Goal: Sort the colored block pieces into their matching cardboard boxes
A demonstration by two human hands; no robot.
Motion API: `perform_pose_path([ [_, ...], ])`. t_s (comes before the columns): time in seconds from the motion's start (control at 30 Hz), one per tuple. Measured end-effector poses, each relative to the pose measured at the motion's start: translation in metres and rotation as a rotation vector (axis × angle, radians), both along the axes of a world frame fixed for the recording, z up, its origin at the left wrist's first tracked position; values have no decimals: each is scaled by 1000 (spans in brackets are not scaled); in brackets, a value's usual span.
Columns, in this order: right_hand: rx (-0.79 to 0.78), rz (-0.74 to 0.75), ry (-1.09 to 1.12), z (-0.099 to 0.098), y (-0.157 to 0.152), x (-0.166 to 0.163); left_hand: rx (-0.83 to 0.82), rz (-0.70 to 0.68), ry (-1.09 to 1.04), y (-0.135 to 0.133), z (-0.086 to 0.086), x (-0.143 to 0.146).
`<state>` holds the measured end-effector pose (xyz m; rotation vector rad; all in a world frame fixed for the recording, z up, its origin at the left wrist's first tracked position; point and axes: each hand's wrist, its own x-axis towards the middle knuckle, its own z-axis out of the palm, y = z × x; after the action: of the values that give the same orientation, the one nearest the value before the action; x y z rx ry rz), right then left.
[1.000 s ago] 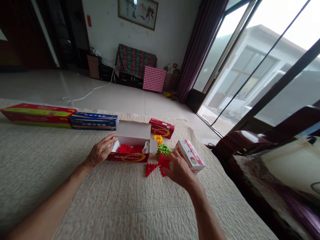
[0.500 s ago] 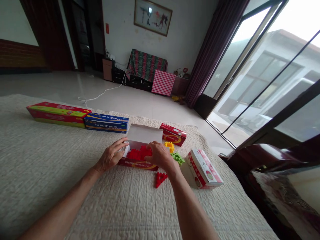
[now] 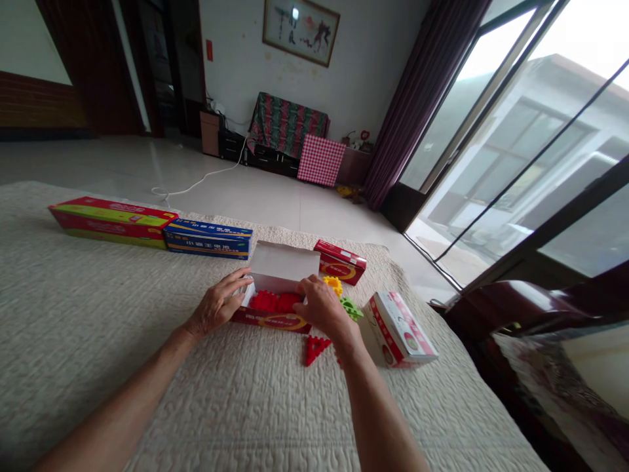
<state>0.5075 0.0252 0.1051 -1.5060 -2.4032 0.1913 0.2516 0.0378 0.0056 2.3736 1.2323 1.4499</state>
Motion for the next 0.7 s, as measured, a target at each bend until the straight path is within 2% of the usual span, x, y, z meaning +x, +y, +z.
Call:
perform_pose_path([
  [0.13, 68, -24, 92, 8, -26, 16, 30, -7, 9, 1, -2, -1],
  [0.23, 55, -73, 109, 6, -51, 37, 37, -13, 15, 3, -5, -2],
  [0.37, -62, -136, 60, -16, -78, 74, 26, -17, 1, 5, -7, -3],
  [0.5, -156, -152, -1, -47, -87, 103, 9, -16, 1, 4, -5, -3],
  [0.6, -168, -116, -10, -61, -85, 111, 0, -15, 4, 3, -4, -3],
  [0.7, -184, -86, -11, -67, -81, 110, 3, -13, 5, 2, -3, -3],
])
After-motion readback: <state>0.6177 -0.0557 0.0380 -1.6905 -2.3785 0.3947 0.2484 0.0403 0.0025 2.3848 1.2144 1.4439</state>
